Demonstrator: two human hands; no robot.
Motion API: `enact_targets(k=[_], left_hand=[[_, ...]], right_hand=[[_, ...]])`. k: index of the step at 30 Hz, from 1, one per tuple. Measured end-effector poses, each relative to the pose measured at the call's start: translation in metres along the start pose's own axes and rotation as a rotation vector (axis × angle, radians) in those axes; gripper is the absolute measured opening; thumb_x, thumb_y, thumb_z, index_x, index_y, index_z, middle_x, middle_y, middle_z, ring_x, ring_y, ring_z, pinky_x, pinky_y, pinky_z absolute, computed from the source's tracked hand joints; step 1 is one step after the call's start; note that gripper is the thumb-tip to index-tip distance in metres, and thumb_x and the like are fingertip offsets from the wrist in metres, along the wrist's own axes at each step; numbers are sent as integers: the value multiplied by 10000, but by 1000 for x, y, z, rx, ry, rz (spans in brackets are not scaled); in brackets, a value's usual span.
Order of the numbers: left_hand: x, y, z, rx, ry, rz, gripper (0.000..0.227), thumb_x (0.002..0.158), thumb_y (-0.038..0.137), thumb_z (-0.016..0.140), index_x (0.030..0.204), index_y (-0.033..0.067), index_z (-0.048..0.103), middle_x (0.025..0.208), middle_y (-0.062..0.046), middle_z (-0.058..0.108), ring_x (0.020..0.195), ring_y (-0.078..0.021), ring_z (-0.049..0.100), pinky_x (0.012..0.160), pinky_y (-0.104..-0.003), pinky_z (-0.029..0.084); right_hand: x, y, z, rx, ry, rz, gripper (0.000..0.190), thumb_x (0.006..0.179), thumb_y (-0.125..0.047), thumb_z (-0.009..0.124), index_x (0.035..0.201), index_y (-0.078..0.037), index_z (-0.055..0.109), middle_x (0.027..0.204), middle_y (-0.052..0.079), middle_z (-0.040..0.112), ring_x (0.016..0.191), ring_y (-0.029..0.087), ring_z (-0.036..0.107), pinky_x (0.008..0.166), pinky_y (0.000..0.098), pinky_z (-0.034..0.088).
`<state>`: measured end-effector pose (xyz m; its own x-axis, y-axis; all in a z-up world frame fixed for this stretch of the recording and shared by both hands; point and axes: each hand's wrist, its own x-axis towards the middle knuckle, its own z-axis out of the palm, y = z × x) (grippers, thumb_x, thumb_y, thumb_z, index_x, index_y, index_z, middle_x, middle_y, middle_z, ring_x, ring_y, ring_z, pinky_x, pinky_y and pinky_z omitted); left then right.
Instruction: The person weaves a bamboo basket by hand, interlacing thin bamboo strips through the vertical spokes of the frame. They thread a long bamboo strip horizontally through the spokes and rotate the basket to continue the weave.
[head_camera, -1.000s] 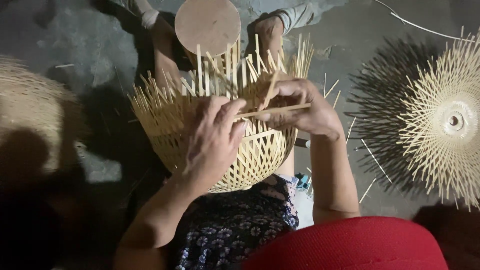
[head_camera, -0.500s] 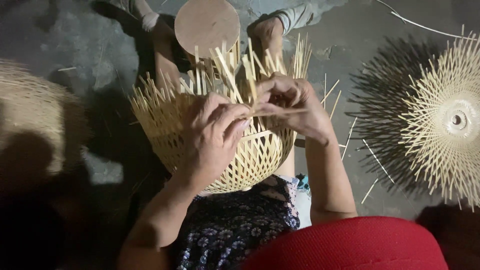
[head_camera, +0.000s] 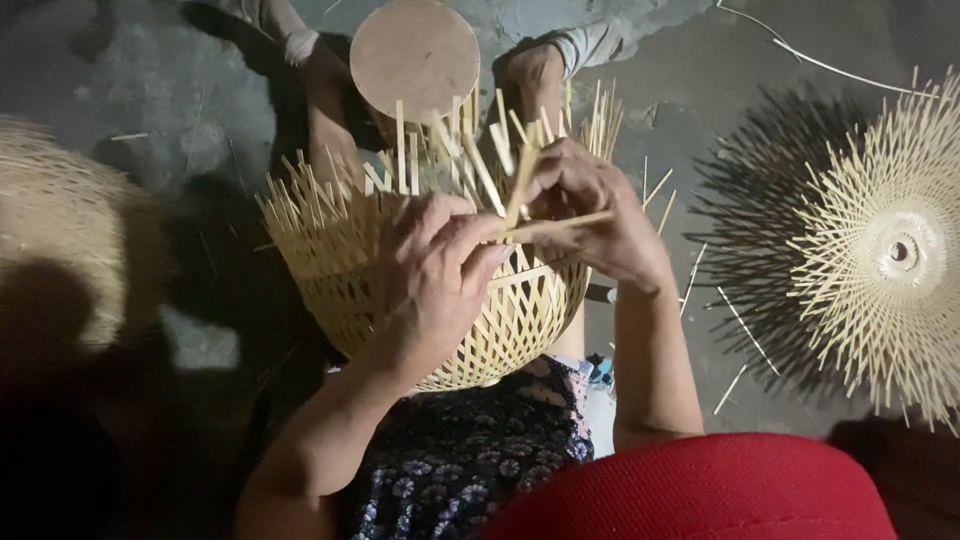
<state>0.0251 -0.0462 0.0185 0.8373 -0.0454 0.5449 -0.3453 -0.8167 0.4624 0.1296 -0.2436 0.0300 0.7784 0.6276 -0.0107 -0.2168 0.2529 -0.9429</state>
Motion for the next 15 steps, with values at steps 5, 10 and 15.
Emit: enact_targets(k=[5,10,15], left_hand=[[3,-2,2,-70,17,-46,306,841,264,850,1041,100,688,985,-40,636,902,-176,583,830,-344,483],[7,-1,-12,-138,-37,-42,218,875,205,819,1006,104,678,965,-30,661,903,-166,619,833,-336,512],[9,-3,-12,-151,-63,-42,192,873,176,818,972,101,672,923,-30,664,883,-171,621,812,-337,518]], right_hand=[[-7,2,-4,-471,-10,-332,247,918,-197,816,1151,-160,743,1234,18,589,1012,121,637,829,280,622],[1,7,-14,-706,-73,-397,342,908,-236,803,1238,-163,751,1227,23,594,1127,136,580,937,297,561],[10,24,-19,-680,-105,-377,347,910,-292,763,1249,-215,762,1244,-10,558,1177,145,560,1009,316,528]])
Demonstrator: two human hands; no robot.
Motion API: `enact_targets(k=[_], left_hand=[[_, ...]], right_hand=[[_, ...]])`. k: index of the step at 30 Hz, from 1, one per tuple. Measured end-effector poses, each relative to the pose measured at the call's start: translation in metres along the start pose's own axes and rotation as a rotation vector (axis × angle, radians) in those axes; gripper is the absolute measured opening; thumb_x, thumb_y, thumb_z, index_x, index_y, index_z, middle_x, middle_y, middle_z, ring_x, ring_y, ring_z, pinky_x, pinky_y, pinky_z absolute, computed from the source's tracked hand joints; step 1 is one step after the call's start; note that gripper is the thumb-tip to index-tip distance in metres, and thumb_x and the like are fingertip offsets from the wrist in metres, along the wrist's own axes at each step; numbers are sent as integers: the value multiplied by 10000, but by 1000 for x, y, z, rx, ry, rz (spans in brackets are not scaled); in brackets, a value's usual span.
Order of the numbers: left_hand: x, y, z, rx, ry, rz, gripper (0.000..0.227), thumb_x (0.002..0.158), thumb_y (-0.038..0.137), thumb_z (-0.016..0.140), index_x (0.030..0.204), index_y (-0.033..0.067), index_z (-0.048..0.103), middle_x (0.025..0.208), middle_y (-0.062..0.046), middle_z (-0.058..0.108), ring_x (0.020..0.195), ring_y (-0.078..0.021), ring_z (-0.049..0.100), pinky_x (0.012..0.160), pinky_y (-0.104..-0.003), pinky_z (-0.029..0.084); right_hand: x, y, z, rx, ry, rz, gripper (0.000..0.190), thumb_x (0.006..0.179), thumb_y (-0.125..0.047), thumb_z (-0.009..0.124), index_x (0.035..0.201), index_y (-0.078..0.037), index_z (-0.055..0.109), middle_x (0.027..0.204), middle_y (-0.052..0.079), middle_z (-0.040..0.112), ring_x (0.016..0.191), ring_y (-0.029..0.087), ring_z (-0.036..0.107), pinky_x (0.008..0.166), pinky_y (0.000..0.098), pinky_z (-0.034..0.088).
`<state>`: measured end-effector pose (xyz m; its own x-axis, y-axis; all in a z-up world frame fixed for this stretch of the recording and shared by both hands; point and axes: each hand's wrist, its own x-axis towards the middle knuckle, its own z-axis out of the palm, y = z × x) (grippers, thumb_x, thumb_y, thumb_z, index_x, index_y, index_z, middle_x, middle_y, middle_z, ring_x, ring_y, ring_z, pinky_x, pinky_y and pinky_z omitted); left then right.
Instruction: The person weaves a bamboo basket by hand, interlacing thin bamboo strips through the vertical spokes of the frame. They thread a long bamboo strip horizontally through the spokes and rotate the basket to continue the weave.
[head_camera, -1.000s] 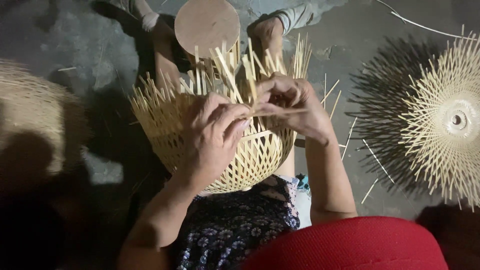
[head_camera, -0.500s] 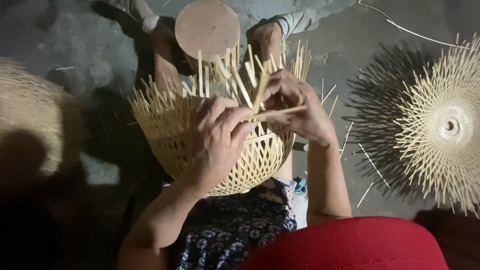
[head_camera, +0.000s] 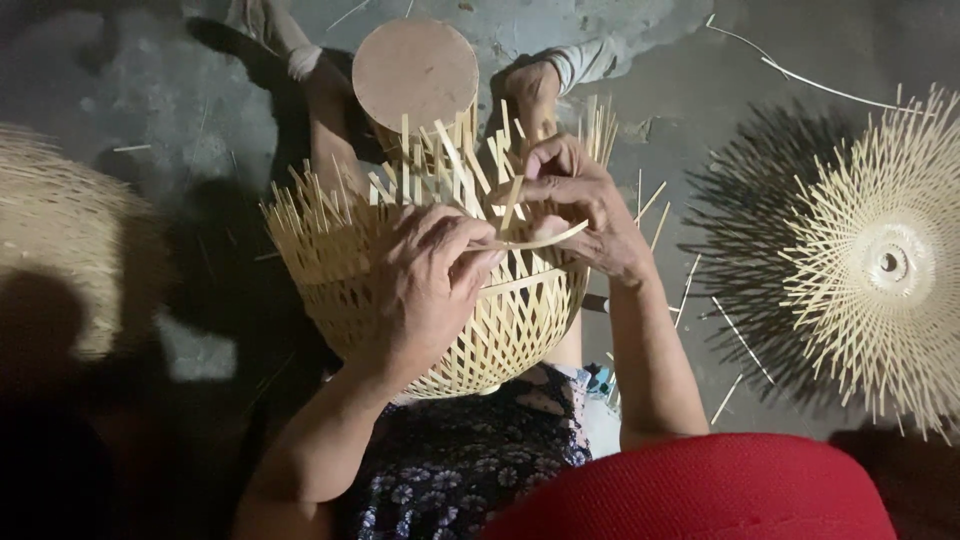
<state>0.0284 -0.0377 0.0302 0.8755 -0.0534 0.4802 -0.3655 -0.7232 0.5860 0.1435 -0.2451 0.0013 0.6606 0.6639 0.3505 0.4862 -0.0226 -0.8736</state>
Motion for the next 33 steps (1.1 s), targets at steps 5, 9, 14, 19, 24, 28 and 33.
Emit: enact_targets(k=[5,9,14,19,24,28,33], left_hand=[[1,1,2,-74,59,38,209,864,133,821,991,90,661,938,-22,669,905,-163,638,832,-347,535],[0,2,1,-88,54,37,214,854,112,825,982,85,656,935,-28,669,911,-170,646,831,-353,537],[-10,-7,17,-76,81,15,237,853,119,840,997,80,656,940,-44,660,888,-163,641,802,-342,545],[-8,-4,16,-115,117,-13,309,853,133,832,1090,60,649,962,-54,624,877,-162,621,776,-302,545],[-14,-5,19,-26,184,26,250,860,151,824,1010,87,635,1011,-107,560,877,-180,587,728,-245,549],[-22,-18,28,-29,154,45,199,898,148,823,966,100,642,940,-39,578,821,-148,580,670,-264,538],[-25,-21,1,-47,18,72,174,921,121,806,1010,88,660,935,-16,590,795,-128,587,649,-251,548]], right_hand=[[-3,-7,13,60,167,22,193,938,-208,800,1126,-169,782,1227,-7,563,1143,181,569,1031,369,566],[13,-66,16,-625,155,-63,328,851,-134,811,1176,-103,782,1274,68,590,1147,254,553,1012,416,510],[17,-68,14,-710,23,106,184,846,-98,801,1027,-101,767,1368,114,541,1172,293,503,971,413,541],[2,-27,8,81,36,94,161,900,-143,818,1014,-151,705,1320,33,482,1279,192,484,1115,396,506],[11,-61,22,355,297,80,171,893,-162,852,821,-217,706,1176,-34,414,1127,167,466,896,360,563],[17,-80,21,-985,-28,-123,374,722,-206,873,1087,-195,793,1162,23,529,1022,259,456,865,393,471],[19,-63,8,-569,-140,-26,187,860,-188,863,1000,-158,743,1192,7,546,1074,163,511,907,330,548]])
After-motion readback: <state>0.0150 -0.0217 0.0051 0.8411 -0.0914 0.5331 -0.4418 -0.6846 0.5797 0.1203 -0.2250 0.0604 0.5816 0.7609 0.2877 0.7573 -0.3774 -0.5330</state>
